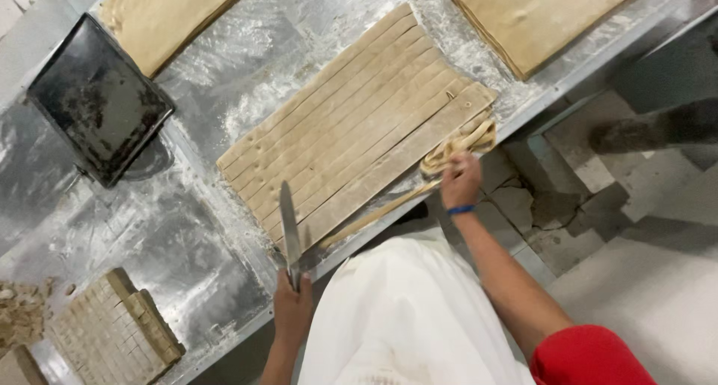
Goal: The person uses a knife to cut a large, rectangular sheet of dough into smaller, uniform strips on a metal countertop. They then proceed to cut these strips crosswise into small squares.
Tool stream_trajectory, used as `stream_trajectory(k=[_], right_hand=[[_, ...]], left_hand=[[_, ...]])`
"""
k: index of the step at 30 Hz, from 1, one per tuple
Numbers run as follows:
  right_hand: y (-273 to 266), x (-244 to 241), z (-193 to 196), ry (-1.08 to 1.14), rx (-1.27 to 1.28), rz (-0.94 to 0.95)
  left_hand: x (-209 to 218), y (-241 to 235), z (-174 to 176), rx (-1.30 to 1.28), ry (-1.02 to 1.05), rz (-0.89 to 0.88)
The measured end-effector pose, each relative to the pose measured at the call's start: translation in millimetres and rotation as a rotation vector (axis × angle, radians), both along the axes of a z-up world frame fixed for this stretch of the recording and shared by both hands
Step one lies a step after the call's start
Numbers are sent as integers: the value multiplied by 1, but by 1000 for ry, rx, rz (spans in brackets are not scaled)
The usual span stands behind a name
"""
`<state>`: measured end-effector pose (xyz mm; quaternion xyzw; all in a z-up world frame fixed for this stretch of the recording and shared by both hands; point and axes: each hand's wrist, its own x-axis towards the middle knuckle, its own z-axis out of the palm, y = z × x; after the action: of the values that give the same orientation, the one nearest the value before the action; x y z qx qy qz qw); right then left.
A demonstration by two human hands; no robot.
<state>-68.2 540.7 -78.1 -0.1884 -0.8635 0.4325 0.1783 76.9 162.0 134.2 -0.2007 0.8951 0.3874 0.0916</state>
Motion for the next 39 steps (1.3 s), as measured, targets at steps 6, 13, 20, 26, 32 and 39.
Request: stream_trajectory(k=[6,13,20,26,32,39], right_hand=[[31,-22,-2,135,182,-78],[-6,-13,64,-203,378,111],[22,-12,22,51,182,191],[-49,32,65,-178,362,369],[-53,13,66,-167,586,407],[-1,-14,17,-64,-51,354]], left_hand=[[6,-23,-22,-33,66,59],[13,-35,-44,44,92,16],[17,-41,-54,35,182,26],[23,-37,-70,-12,48,62],[-32,-4,-133,-129,7,13],[-78,46,-169,30,399,-45]])
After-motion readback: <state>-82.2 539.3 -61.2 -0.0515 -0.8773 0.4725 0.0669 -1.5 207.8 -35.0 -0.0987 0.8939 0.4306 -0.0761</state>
